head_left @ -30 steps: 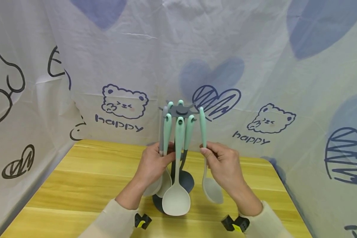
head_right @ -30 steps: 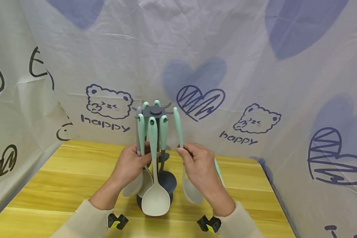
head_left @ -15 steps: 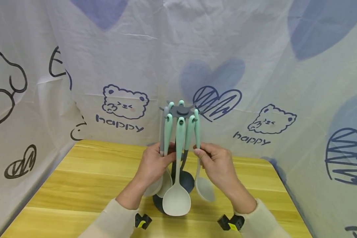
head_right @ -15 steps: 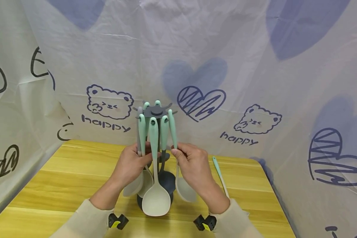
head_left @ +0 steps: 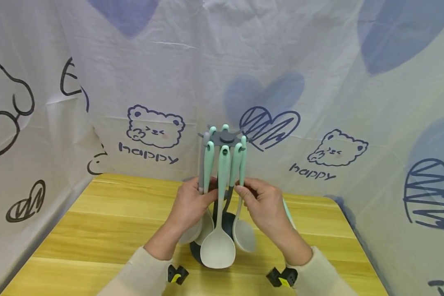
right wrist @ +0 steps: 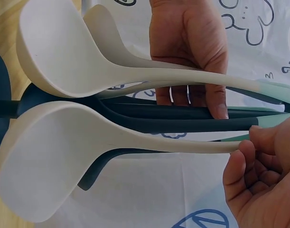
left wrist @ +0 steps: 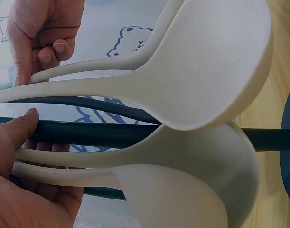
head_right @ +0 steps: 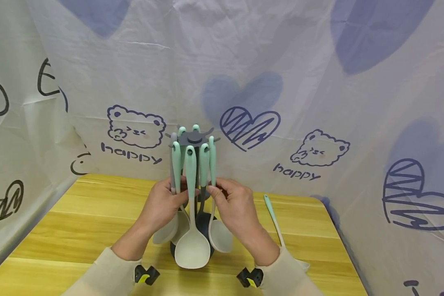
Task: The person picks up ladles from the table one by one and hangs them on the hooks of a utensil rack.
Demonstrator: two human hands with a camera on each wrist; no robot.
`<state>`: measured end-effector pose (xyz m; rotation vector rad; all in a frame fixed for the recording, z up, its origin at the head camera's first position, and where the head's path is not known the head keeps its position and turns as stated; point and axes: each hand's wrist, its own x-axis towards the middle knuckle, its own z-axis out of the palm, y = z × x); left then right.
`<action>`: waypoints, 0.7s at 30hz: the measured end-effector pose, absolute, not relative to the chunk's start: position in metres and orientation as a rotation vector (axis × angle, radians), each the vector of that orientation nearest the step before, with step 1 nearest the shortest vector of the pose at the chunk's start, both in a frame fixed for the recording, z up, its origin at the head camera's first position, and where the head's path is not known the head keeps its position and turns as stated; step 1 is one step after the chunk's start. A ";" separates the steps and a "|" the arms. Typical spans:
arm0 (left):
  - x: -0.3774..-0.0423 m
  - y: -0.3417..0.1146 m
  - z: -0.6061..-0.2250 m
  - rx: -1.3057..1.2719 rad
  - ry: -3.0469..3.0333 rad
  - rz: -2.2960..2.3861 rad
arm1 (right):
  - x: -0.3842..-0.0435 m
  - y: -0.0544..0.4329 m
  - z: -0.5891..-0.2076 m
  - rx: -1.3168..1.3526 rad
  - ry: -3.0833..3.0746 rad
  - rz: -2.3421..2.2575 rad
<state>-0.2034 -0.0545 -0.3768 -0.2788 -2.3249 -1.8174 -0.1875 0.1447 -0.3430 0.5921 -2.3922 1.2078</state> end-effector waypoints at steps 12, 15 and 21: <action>-0.204 -0.054 -0.378 -0.285 -2.319 -1.830 | -0.188 0.148 -0.343 0.535 -2.478 1.193; -0.205 -0.054 -0.379 -0.290 -2.323 -1.826 | -0.188 0.151 -0.345 0.508 -2.528 1.173; -0.206 -0.054 -0.380 -0.284 -2.334 -1.800 | -0.186 0.159 -0.353 0.450 -2.459 1.239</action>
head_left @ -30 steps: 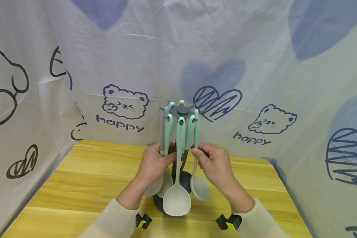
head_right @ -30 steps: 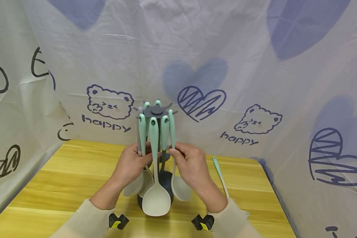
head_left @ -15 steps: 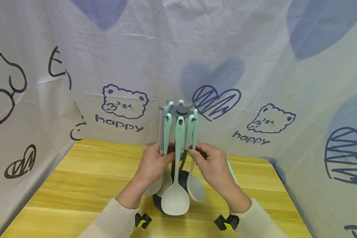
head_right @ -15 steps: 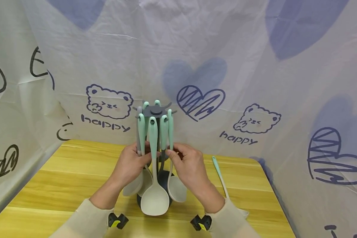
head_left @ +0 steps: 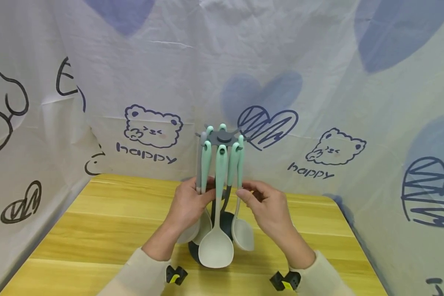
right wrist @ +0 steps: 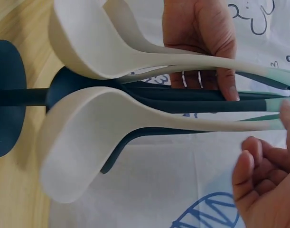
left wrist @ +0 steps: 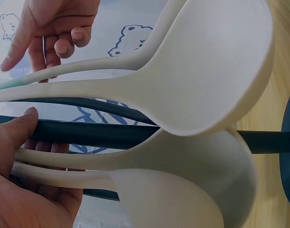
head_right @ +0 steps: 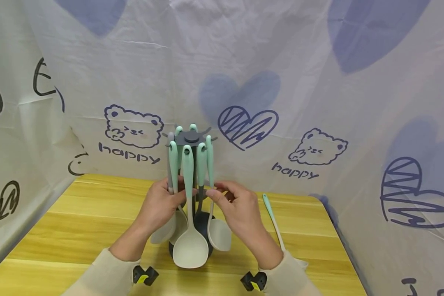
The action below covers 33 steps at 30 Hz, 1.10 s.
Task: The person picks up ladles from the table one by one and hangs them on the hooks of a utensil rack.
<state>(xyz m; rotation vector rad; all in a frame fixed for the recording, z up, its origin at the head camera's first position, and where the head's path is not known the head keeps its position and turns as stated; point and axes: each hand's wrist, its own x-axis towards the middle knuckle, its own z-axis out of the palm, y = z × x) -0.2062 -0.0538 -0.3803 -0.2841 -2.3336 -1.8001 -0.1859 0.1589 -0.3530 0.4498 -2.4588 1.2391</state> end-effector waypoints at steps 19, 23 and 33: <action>-0.206 -0.053 -0.378 -0.248 -2.320 -1.833 | -0.213 0.197 -0.414 0.181 -2.457 1.122; -0.205 -0.053 -0.378 -0.260 -2.316 -1.845 | -0.219 0.208 -0.427 0.124 -2.505 1.043; -0.203 -0.053 -0.377 -0.238 -2.327 -1.830 | -0.232 0.236 -0.455 0.041 -2.616 0.869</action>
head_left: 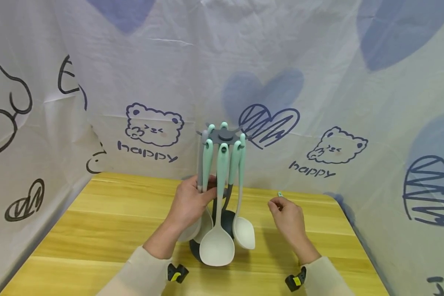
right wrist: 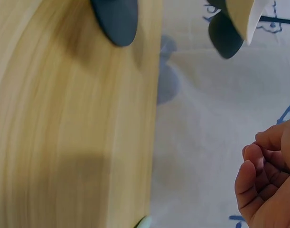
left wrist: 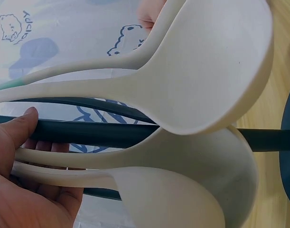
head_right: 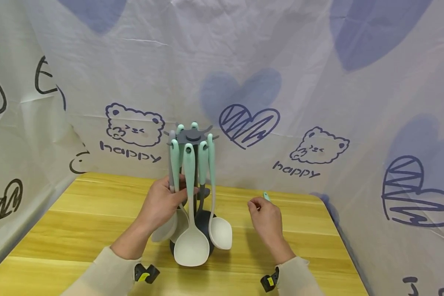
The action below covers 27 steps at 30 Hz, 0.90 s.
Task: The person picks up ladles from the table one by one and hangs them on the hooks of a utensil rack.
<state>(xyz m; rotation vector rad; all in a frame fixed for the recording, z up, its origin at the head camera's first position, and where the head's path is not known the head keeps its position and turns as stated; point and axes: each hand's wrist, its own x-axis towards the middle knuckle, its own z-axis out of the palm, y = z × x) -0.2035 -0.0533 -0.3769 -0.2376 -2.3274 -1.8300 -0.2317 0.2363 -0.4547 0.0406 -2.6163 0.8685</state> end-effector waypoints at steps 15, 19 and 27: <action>-0.203 -0.054 -0.377 -0.238 -2.327 -1.830 | -0.248 0.269 -0.463 -0.057 -2.736 0.773; -0.203 -0.054 -0.377 -0.246 -2.320 -1.838 | -0.253 0.280 -0.467 -0.095 -2.806 0.755; -0.203 -0.053 -0.377 -0.249 -2.318 -1.847 | -0.261 0.297 -0.473 -0.192 -2.952 0.681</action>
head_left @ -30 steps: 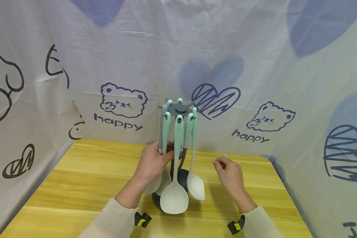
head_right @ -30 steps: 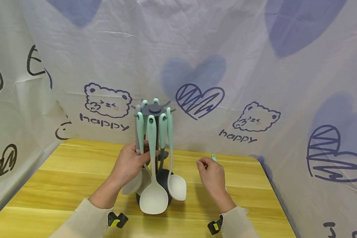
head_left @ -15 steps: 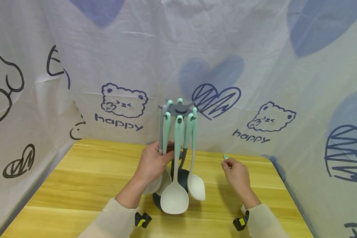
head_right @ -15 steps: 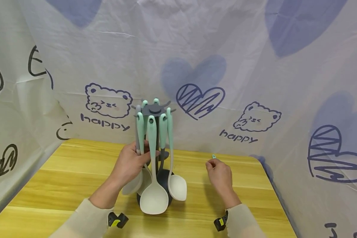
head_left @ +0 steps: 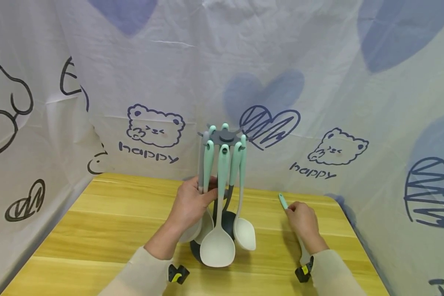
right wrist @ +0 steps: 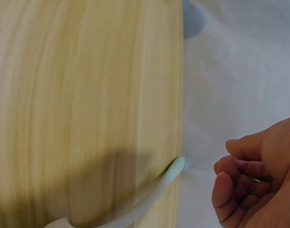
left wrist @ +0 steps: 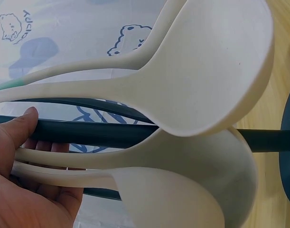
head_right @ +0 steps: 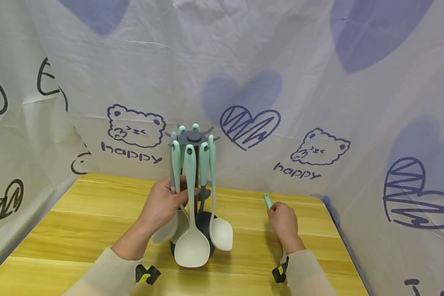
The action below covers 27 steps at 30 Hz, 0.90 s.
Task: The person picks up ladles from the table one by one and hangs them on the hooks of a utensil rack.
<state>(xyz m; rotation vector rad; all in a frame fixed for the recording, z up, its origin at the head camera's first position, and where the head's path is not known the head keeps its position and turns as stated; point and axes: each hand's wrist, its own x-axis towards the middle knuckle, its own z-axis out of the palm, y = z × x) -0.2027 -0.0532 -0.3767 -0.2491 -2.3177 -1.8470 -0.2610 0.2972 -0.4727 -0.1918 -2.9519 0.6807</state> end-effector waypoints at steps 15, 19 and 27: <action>-0.203 -0.053 -0.377 -0.262 -2.313 -1.859 | -0.269 0.308 -0.494 -0.355 -3.105 0.538; -0.203 -0.053 -0.376 -0.259 -2.317 -1.850 | -0.272 0.307 -0.498 -0.344 -3.128 0.525; -0.203 -0.054 -0.375 -0.252 -2.328 -1.857 | -0.274 0.298 -0.504 -0.354 -3.156 0.545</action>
